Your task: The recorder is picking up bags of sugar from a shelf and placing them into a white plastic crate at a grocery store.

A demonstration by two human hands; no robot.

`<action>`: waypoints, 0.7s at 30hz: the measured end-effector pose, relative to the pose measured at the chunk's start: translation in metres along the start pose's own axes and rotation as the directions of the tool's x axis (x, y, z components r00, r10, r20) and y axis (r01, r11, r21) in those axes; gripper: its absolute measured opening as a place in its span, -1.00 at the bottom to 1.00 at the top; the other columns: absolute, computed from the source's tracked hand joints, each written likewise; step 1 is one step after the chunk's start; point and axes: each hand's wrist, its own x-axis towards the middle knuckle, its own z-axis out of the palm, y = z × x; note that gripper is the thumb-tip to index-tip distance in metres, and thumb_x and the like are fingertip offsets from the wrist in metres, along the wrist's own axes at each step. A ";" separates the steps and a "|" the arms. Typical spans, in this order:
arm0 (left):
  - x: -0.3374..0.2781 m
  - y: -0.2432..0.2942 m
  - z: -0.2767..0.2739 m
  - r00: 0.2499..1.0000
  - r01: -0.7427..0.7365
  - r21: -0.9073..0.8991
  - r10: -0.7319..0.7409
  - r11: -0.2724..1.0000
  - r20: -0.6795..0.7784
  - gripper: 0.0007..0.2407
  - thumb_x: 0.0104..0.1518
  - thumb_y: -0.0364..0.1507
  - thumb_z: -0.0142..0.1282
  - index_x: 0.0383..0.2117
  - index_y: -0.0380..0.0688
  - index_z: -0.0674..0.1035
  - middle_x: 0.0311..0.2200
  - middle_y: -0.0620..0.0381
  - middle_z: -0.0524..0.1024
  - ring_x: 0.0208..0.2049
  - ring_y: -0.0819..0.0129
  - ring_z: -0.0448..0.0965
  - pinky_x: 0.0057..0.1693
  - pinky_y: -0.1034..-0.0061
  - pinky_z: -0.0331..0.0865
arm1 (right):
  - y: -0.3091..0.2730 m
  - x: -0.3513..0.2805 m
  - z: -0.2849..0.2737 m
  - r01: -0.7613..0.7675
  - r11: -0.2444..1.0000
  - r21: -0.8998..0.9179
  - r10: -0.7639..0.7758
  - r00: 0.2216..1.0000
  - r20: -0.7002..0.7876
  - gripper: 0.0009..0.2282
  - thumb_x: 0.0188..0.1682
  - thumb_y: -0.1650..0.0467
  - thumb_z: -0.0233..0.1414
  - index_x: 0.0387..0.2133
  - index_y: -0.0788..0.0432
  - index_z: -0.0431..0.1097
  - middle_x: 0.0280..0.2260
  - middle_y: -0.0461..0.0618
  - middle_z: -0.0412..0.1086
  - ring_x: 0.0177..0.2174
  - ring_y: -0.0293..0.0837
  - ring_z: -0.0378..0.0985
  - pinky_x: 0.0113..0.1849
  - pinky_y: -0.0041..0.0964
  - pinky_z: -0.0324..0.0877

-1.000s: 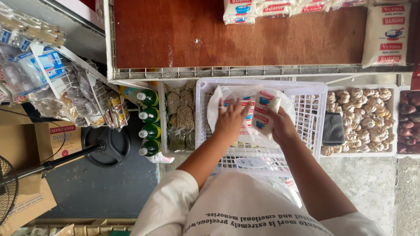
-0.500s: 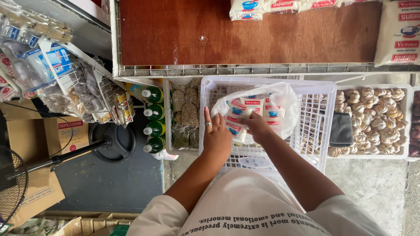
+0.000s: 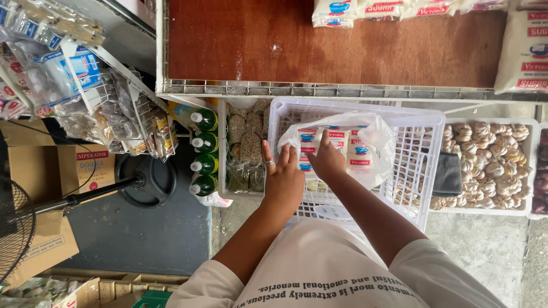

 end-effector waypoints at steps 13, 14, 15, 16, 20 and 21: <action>0.017 -0.003 -0.022 1.000 0.006 -0.242 -0.005 0.970 0.005 -0.80 -0.01 -0.46 0.22 -0.24 -0.12 0.62 -0.17 -0.03 0.47 0.09 0.01 0.37 0.36 -0.41 -0.27 | 0.026 0.016 -0.048 0.276 0.919 -0.281 -0.253 0.960 0.116 -0.78 0.06 0.33 -0.02 -0.17 0.04 0.58 -0.24 0.12 0.55 -0.18 0.15 0.60 -0.13 0.06 0.47; 0.021 -0.005 -0.020 0.998 -0.002 -0.300 -0.017 0.954 -0.060 -0.80 -0.01 -0.45 0.24 -0.24 -0.11 0.62 -0.19 -0.03 0.49 0.04 0.01 0.41 0.32 -0.34 -0.14 | 0.020 0.020 -0.068 0.354 0.875 -0.331 -0.291 0.930 0.225 -0.78 -0.02 0.26 0.08 -0.25 0.07 0.59 -0.27 0.08 0.56 -0.19 0.12 0.59 -0.14 0.04 0.46; 0.025 -0.007 -0.018 0.992 -0.015 -0.357 -0.032 0.934 -0.124 -0.79 -0.02 -0.44 0.26 -0.23 -0.09 0.63 -0.21 -0.03 0.51 -0.02 0.00 0.45 0.28 -0.26 -0.02 | 0.013 0.023 -0.088 0.429 0.822 -0.374 -0.312 0.890 0.334 -0.74 -0.09 0.19 0.17 -0.34 0.11 0.60 -0.30 0.05 0.57 -0.20 0.09 0.58 -0.16 0.02 0.46; 0.030 -0.009 -0.019 0.987 -0.027 -0.345 -0.030 0.938 -0.159 -0.79 -0.02 -0.44 0.26 -0.23 -0.09 0.63 -0.21 -0.03 0.51 -0.02 0.00 0.45 0.28 -0.26 -0.02 | -0.004 0.023 -0.114 0.434 0.812 -0.390 -0.330 0.893 0.307 -0.74 -0.09 0.19 0.17 -0.34 0.11 0.60 -0.30 0.05 0.57 -0.20 0.09 0.58 -0.16 0.02 0.46; 0.054 -0.016 -0.020 0.992 0.032 -0.666 -0.103 0.745 -0.067 -0.80 0.08 -0.38 0.26 -0.17 -0.02 0.66 -0.40 0.06 0.64 -0.35 0.17 0.63 0.14 0.05 0.26 | -0.045 0.035 -0.196 0.430 0.884 -0.181 -0.296 0.817 0.494 -0.75 -0.04 0.19 0.15 -0.32 0.10 0.59 -0.37 -0.01 0.65 -0.34 -0.14 0.72 -0.19 -0.21 0.53; 0.061 -0.018 -0.021 0.993 0.036 -0.714 -0.105 0.699 -0.053 -0.80 0.10 -0.35 0.26 -0.16 0.00 0.68 -0.43 0.09 0.67 -0.40 0.21 0.64 0.08 0.15 0.37 | -0.051 0.043 -0.213 0.496 0.863 -0.096 -0.387 0.771 0.505 -0.78 -0.05 0.23 0.15 -0.32 0.09 0.60 -0.36 -0.02 0.65 -0.36 -0.19 0.75 -0.20 -0.26 0.56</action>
